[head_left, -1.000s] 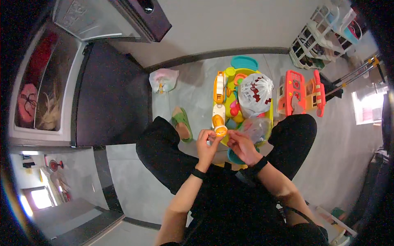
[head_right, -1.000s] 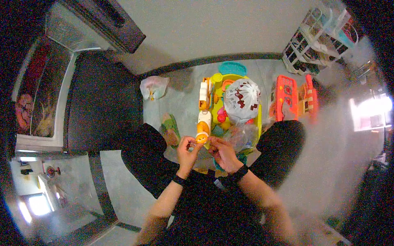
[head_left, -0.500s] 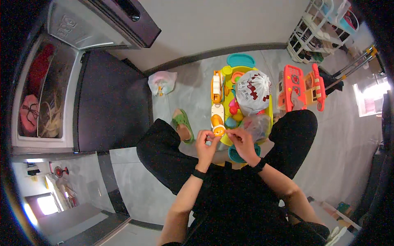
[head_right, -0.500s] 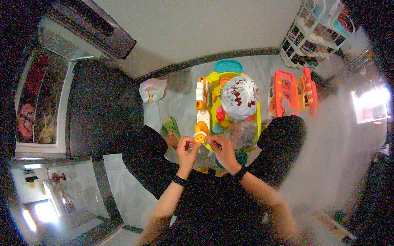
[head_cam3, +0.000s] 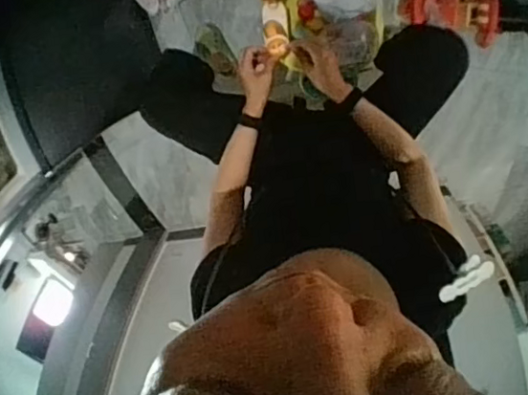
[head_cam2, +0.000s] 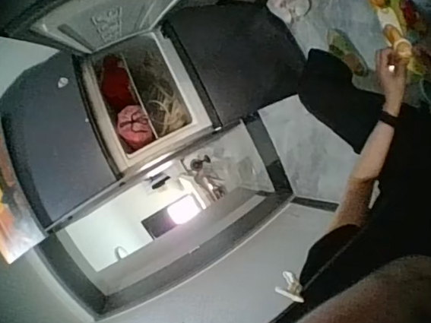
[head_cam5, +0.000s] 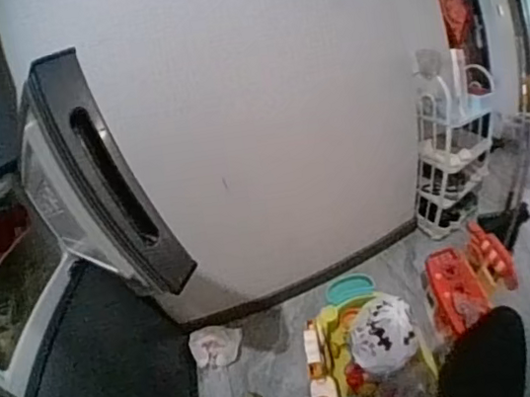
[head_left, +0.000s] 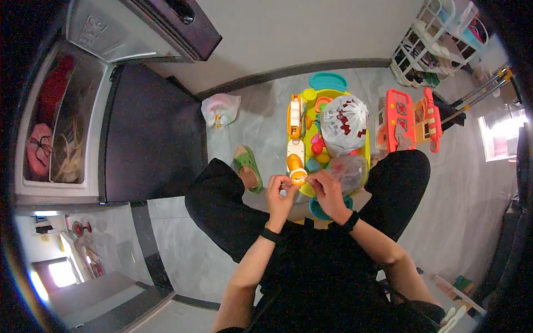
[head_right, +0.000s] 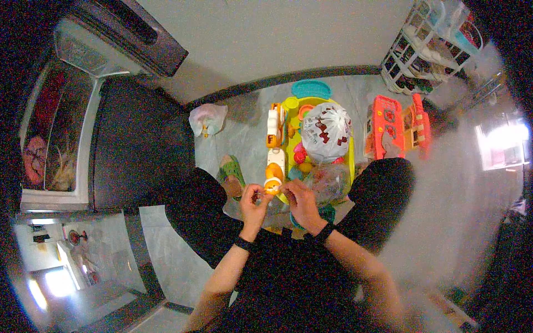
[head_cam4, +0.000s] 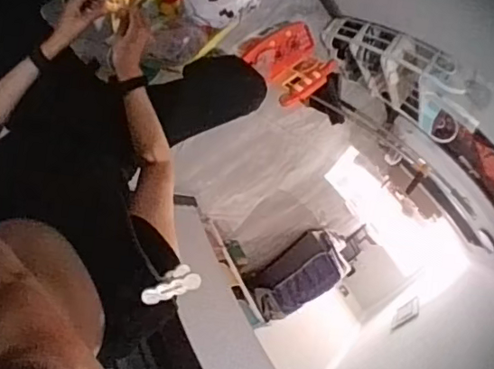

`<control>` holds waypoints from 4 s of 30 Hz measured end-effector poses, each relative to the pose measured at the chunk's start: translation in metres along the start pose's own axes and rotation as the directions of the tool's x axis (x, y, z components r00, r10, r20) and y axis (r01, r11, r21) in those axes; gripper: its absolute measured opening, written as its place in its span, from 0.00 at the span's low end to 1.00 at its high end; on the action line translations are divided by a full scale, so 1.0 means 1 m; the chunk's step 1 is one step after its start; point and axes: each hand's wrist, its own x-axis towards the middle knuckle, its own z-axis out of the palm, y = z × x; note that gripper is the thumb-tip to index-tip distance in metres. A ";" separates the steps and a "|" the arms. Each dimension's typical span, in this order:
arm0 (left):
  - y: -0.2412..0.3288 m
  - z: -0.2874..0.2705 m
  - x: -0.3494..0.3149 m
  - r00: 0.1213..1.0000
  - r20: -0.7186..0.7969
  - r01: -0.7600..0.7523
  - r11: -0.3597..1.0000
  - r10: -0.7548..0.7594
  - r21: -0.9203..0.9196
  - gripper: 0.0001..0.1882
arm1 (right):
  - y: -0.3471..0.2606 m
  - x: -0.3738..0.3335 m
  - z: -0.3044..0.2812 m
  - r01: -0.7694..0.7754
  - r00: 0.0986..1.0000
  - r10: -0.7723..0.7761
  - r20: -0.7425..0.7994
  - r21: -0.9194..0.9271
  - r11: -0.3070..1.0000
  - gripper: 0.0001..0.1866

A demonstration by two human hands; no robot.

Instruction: Assembling a toy kitchen set by attaching parts and arranging toy food items.

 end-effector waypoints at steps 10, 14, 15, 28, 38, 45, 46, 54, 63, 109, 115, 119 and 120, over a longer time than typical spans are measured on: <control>-0.009 -0.010 -0.011 0.951 0.285 0.214 0.918 -0.119 -0.333 0.08 | 0.001 -0.004 -0.001 -0.185 0.972 0.154 0.176 0.180 0.966 0.07; -0.002 -0.017 -0.011 0.905 0.387 0.318 0.888 -0.178 -0.333 0.06 | 0.012 -0.005 -0.006 -0.575 0.815 0.431 0.387 0.455 0.679 0.07; -0.003 -0.017 -0.010 0.894 0.389 0.378 0.839 -0.222 -0.392 0.05 | 0.014 -0.006 -0.007 -0.599 0.800 0.435 0.413 0.593 0.538 0.08; -0.007 -0.018 -0.010 0.721 0.664 0.575 0.706 -0.197 -0.415 0.07 | -0.012 -0.010 -0.023 -0.508 0.861 0.301 0.410 0.682 0.526 0.15; 0.003 -0.011 -0.013 0.693 0.698 0.624 0.634 -0.180 -0.456 0.09 | -0.036 -0.005 -0.015 -0.267 0.910 0.073 0.408 0.444 0.855 0.18; -0.009 -0.002 -0.020 0.767 0.610 0.581 0.617 -0.197 -0.531 0.11 | -0.035 -0.007 -0.011 -0.388 0.837 0.164 0.522 0.356 0.850 0.20; -0.007 -0.004 -0.019 0.755 0.620 0.593 0.628 -0.215 -0.504 0.11 | -0.037 -0.006 -0.011 -0.363 0.842 0.149 0.518 0.341 0.867 0.20; -0.006 -0.003 -0.020 0.794 0.579 0.538 0.657 -0.185 -0.528 0.11 | -0.034 -0.010 -0.007 -0.217 0.895 0.109 0.432 0.208 0.954 0.18; -0.023 0.007 -0.025 0.820 0.520 0.529 0.662 -0.239 -0.531 0.07 | -0.033 -0.006 -0.015 -0.211 0.928 0.196 0.316 0.015 0.977 0.14; -0.012 -0.001 -0.009 0.907 0.237 0.419 0.692 -0.347 -0.588 0.18 | -0.032 0.050 -0.010 0.372 0.876 -0.263 0.403 -0.219 0.902 0.08; -0.017 0.002 -0.009 0.930 0.185 0.365 0.734 -0.318 -0.573 0.18 | -0.026 0.050 -0.009 0.292 0.907 -0.201 0.371 -0.208 0.934 0.08; -0.011 0.000 -0.009 0.919 0.158 0.385 0.732 -0.363 -0.561 0.11 | -0.028 0.047 -0.011 0.179 0.936 -0.098 0.337 -0.218 0.959 0.08; -0.014 0.002 -0.009 0.927 0.132 0.367 0.772 -0.351 -0.519 0.11 | -0.029 0.046 -0.011 0.138 0.946 -0.068 0.318 -0.203 0.969 0.09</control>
